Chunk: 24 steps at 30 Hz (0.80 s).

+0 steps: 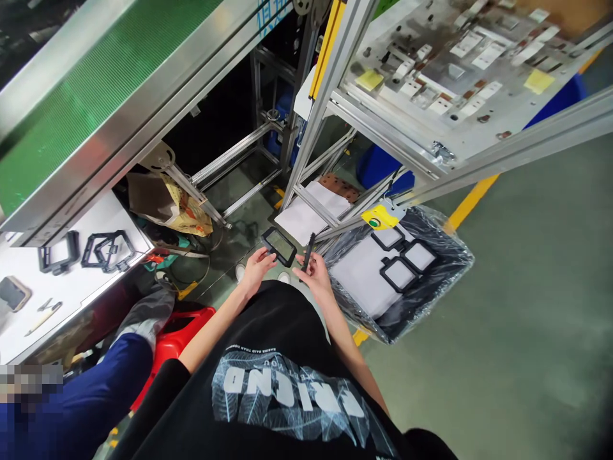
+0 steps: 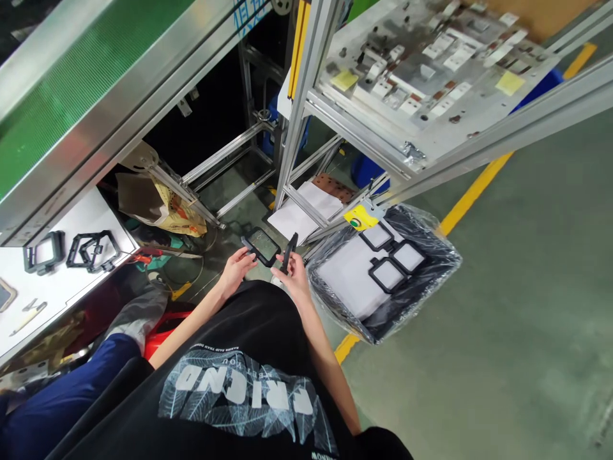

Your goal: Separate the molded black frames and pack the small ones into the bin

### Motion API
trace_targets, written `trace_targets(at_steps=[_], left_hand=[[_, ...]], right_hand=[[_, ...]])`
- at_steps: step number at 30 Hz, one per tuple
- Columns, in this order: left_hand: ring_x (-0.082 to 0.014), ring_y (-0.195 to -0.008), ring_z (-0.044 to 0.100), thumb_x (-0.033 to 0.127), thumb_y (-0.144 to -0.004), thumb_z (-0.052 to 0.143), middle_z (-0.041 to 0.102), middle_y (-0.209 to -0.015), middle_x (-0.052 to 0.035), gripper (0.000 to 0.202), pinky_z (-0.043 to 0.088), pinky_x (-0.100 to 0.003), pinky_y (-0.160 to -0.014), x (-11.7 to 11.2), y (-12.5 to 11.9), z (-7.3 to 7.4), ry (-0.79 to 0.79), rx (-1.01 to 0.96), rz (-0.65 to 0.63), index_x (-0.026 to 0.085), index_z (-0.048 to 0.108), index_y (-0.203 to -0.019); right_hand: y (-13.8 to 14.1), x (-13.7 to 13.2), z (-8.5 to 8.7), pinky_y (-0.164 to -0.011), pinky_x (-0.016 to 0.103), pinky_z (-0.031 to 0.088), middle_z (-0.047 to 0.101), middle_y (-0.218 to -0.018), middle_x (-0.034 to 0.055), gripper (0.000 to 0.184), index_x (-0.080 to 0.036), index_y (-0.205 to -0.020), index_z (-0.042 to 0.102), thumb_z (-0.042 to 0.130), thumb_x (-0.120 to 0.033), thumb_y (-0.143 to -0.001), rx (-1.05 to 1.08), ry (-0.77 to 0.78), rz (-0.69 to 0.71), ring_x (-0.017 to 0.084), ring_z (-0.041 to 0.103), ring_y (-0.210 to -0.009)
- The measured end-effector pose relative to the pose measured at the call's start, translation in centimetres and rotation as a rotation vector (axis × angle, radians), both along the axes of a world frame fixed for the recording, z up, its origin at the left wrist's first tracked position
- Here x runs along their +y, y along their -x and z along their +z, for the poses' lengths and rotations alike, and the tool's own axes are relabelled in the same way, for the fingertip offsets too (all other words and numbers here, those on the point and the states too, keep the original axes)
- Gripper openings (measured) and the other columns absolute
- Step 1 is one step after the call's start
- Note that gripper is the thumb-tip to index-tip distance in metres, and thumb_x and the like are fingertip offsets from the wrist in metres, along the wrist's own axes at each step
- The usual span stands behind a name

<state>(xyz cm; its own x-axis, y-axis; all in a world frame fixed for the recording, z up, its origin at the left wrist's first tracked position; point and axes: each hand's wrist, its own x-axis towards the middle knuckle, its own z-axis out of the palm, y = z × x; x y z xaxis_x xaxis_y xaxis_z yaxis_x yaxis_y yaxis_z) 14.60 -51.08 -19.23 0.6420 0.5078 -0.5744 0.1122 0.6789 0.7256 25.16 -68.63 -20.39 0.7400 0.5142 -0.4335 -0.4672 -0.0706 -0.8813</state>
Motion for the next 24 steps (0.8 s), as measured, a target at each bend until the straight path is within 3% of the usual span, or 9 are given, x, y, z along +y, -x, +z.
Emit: trace_targets(at_steps=[2,5,7,9,11,13,18,21,24], left_hand=[[-0.023,-0.107,0.07,0.044,-0.062,0.104,0.076,-0.123,-0.0113,0.065,0.054,-0.045,-0.105,0.0,0.1,0.0,0.004,0.001,0.015,0.018,0.078,-0.116],[-0.0234,-0.109,0.07,0.042,-0.063,0.103,0.076,-0.126,-0.0116,0.059,0.054,-0.046,-0.106,0.2,0.2,0.0,-0.001,0.006,0.025,0.019,0.077,-0.112],[-0.0239,-0.109,0.07,0.041,-0.063,0.102,0.076,-0.126,-0.0117,0.059,0.054,-0.047,-0.107,0.5,0.1,0.0,-0.01,0.01,0.022,0.019,0.077,-0.111],[-0.0244,-0.109,0.071,0.041,-0.062,0.102,0.077,-0.124,-0.0114,0.06,0.053,-0.048,-0.108,0.8,-0.1,0.0,-0.023,0.009,0.015,0.019,0.077,-0.111],[-0.025,-0.11,0.071,0.041,-0.061,0.101,0.077,-0.122,-0.0109,0.059,0.053,-0.048,-0.109,1.4,-0.5,0.1,-0.032,0.0,0.005,0.019,0.077,-0.111],[-0.0252,-0.11,0.072,0.04,-0.062,0.101,0.077,-0.121,-0.01,0.058,0.054,-0.048,-0.109,2.1,-1.0,0.3,-0.036,-0.02,-0.006,0.019,0.077,-0.111],[-0.0239,-0.112,0.071,0.039,-0.067,0.1,0.076,-0.119,-0.007,0.058,0.056,-0.045,-0.111,4.5,-2.9,2.0,-0.058,-0.111,-0.035,0.021,0.079,-0.118],[-0.0233,-0.11,0.072,0.041,-0.07,0.1,0.077,-0.118,-0.0067,0.058,0.057,-0.044,-0.109,6.1,-4.3,3.5,-0.085,-0.171,-0.105,0.022,0.081,-0.121],[-0.0234,-0.106,0.072,0.042,-0.073,0.099,0.079,-0.115,-0.0068,0.056,0.057,-0.043,-0.106,7.3,-6.6,4.9,-0.116,-0.217,-0.174,0.023,0.082,-0.123]], right_hand=[[0.0,0.0,0.1,-0.112,0.047,0.055,0.081,-0.127,0.0076,0.08,-0.032,-0.122,0.061,0.103,-0.06,-0.059,0.014,-0.01,0.01,0.031,0.07,-0.131],[-0.1,0.4,0.0,-0.112,0.052,0.056,0.083,-0.108,0.009,0.068,-0.029,-0.119,0.065,0.08,-0.083,-0.079,0.051,-0.022,-0.012,0.032,0.076,-0.119],[-0.2,0.5,-0.1,-0.115,0.053,0.054,0.083,-0.102,0.0074,0.061,-0.029,-0.111,0.067,0.071,-0.085,-0.086,0.065,-0.025,-0.056,0.031,0.077,-0.115],[-0.2,0.4,-0.1,-0.119,0.052,0.052,0.083,-0.103,0.0049,0.056,-0.03,-0.109,0.067,0.082,-0.076,-0.081,0.068,-0.032,-0.091,0.03,0.077,-0.117],[-0.3,0.2,-0.1,-0.121,0.052,0.052,0.083,-0.108,0.0039,0.064,-0.031,-0.12,0.067,0.093,-0.066,-0.074,0.076,-0.042,-0.107,0.029,0.077,-0.118],[-0.6,-0.2,0.0,-0.119,0.055,0.055,0.083,-0.113,0.005,0.073,-0.032,-0.128,0.064,0.093,-0.07,-0.073,0.095,-0.044,-0.131,0.03,0.078,-0.116],[-2.4,-1.1,-0.5,-0.107,0.056,0.063,0.081,-0.106,0.0097,0.079,-0.03,-0.101,0.065,0.062,-0.104,-0.073,0.14,0.035,-0.266,0.033,0.08,-0.108],[-3.2,-1.9,-0.9,-0.1,0.056,0.065,0.08,-0.097,0.0101,0.08,-0.03,-0.084,0.058,0.051,-0.109,-0.072,0.14,0.101,-0.352,0.033,0.079,-0.101],[-3.1,-3.1,-1.6,-0.094,0.056,0.066,0.079,-0.091,0.01,0.075,-0.031,-0.077,0.053,0.057,-0.106,-0.07,0.135,0.179,-0.456,0.034,0.078,-0.097]])
